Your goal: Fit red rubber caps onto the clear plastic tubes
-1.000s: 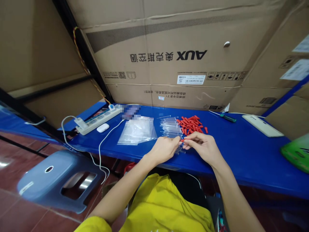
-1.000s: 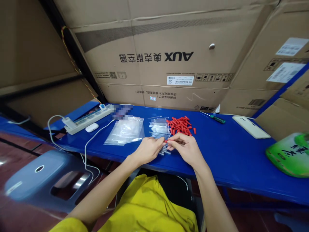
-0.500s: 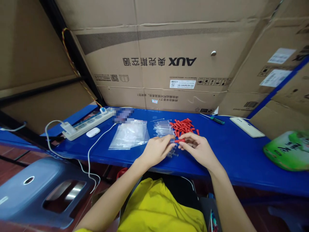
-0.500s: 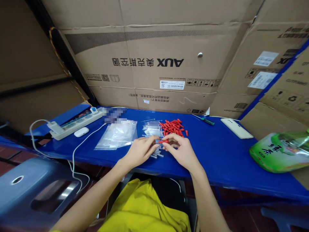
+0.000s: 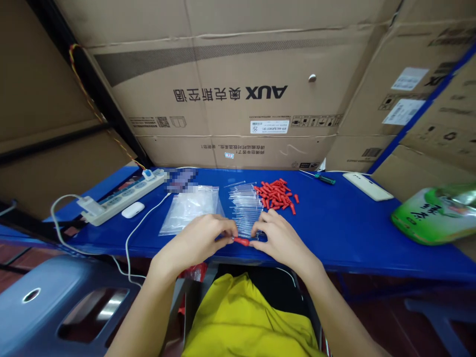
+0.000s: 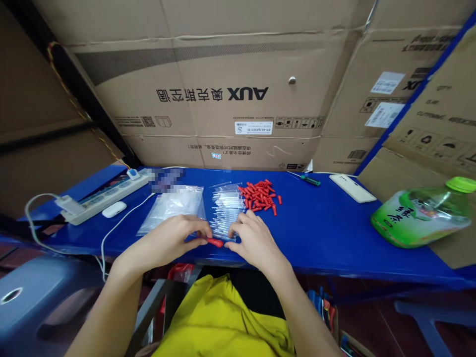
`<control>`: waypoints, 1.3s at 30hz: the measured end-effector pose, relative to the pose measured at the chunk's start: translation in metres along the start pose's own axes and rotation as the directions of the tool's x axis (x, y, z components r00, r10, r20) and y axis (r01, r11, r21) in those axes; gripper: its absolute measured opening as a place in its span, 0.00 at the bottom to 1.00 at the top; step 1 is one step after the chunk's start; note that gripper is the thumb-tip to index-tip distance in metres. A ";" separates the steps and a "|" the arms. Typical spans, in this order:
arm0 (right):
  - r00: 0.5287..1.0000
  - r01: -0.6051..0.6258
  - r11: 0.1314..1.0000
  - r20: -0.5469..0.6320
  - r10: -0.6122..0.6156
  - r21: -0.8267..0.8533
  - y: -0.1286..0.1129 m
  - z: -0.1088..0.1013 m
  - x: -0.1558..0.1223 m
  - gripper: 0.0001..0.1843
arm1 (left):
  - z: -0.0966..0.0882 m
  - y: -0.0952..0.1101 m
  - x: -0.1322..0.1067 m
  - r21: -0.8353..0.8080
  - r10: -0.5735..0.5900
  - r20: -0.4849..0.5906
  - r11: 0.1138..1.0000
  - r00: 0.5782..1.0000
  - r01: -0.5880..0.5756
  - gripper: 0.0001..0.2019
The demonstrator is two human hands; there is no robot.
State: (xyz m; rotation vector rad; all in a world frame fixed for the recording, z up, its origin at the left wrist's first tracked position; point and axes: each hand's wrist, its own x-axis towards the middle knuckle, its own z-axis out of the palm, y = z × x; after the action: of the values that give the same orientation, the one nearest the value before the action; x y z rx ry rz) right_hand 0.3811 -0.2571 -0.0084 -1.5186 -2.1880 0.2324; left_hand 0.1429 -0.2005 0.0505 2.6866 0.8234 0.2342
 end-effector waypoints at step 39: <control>0.903 -0.058 0.919 -0.372 0.214 0.389 0.052 -0.018 0.002 0.07 | 0.054 -0.003 0.043 0.207 -0.065 -0.131 0.974 0.989 0.091 0.04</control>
State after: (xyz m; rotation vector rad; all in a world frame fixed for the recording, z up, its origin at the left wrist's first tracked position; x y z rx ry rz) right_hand 0.4331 -0.2383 -0.0123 -1.3615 -1.6031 0.3216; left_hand 0.1900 -0.1870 0.0015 2.8525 1.0433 0.3124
